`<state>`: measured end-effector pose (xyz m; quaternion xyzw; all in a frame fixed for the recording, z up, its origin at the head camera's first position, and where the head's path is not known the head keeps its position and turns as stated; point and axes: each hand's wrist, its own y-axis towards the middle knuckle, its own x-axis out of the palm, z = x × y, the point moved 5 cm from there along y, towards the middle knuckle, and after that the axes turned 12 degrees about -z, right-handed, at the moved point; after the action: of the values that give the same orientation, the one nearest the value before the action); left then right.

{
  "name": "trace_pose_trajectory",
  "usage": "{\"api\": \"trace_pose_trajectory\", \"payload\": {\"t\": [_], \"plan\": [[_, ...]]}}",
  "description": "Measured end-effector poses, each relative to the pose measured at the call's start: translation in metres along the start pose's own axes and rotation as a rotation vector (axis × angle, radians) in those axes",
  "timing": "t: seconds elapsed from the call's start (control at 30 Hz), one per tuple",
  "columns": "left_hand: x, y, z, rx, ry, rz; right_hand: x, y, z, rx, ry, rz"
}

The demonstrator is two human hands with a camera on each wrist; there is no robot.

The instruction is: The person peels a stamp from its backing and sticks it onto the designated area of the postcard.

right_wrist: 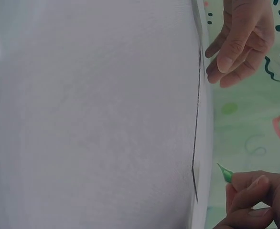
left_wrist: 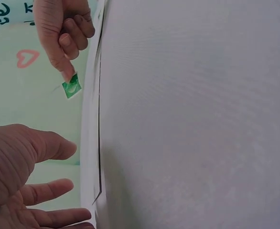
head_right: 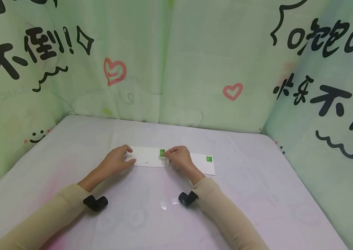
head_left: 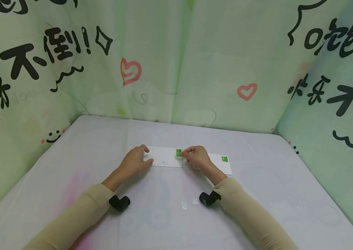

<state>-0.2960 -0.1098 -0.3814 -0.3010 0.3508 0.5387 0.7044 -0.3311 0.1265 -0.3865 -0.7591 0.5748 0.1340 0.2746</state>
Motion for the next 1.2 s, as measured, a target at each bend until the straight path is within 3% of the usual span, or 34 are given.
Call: {"api": "trace_pose_trajectory", "payload": {"t": [0.53, 1.2], "plan": [[0.002, 0.008, 0.001, -0.007, 0.060, -0.047, 0.001, 0.014, 0.001, -0.008, -0.008, 0.008], [0.006, 0.008, -0.003, -0.029, 0.110, -0.050, 0.002, 0.028, 0.000, 0.007, -0.080, 0.009]]}}
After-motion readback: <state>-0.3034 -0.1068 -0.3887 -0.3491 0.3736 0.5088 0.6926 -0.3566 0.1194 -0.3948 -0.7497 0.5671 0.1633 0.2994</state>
